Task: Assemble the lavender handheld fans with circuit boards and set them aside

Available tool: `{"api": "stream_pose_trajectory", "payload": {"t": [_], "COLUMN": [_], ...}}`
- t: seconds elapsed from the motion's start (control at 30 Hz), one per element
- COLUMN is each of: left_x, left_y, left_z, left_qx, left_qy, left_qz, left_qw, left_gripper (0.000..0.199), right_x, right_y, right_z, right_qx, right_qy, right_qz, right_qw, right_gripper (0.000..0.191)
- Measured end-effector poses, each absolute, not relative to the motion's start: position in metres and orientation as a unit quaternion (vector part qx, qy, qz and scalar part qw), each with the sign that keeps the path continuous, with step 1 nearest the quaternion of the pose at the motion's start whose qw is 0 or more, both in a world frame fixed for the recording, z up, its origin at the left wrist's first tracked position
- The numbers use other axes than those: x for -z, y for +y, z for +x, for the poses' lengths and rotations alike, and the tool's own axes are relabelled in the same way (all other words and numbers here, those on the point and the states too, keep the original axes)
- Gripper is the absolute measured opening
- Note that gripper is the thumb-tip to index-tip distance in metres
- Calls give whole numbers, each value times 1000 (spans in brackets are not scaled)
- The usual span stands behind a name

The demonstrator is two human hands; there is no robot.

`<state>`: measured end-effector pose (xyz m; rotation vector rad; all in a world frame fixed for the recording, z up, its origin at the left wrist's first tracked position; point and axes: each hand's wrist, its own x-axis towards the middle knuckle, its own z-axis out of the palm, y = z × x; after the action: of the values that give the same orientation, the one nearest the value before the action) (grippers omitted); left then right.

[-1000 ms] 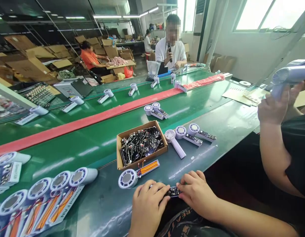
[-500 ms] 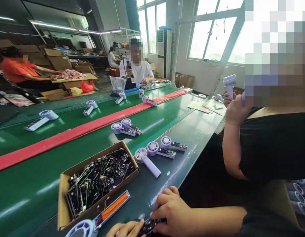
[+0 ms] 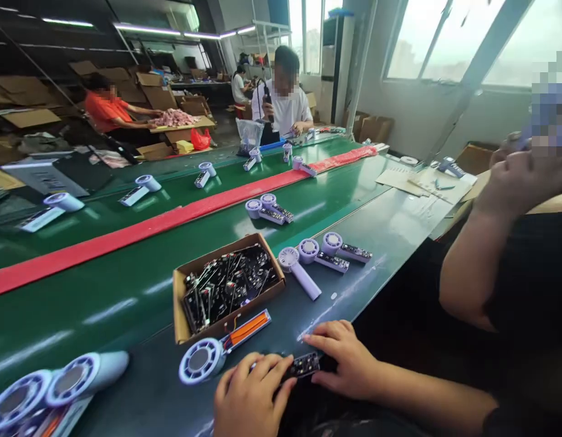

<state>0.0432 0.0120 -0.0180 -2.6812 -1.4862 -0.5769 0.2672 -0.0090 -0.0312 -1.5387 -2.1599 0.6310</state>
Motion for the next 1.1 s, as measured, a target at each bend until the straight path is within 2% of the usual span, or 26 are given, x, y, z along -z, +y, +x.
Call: {"api": "stream_pose_trajectory", "payload": {"t": [0.07, 0.17, 0.33, 0.5, 0.73, 1.1], "left_x": [11, 1, -14, -24, -20, -19], "left_y": [10, 8, 12, 14, 15, 7], "left_z": [44, 50, 58, 61, 67, 62], "left_qx": [175, 148, 100, 68, 76, 30], "left_qy": [-469, -492, -485, -461, -310, -282], "left_qz": [-866, -855, -862, -883, -948, -957], "left_qw": [-23, -63, -107, -57, -9, 61], "left_gripper": [22, 22, 18, 18, 29, 34], "right_x": [39, 47, 47, 45, 49, 51], "right_y": [-16, -21, -17, -9, -8, -9], "right_z": [270, 270, 266, 268, 268, 269], "right_qx": [-157, -113, -214, -258, -228, -225], "right_qy": [-789, -779, -738, -735, -747, -762], "right_qz": [-536, -535, -558, -549, -528, -523], "right_qw": [256, 308, 316, 302, 333, 307], "right_gripper": [36, 25, 23, 21, 22, 24]}}
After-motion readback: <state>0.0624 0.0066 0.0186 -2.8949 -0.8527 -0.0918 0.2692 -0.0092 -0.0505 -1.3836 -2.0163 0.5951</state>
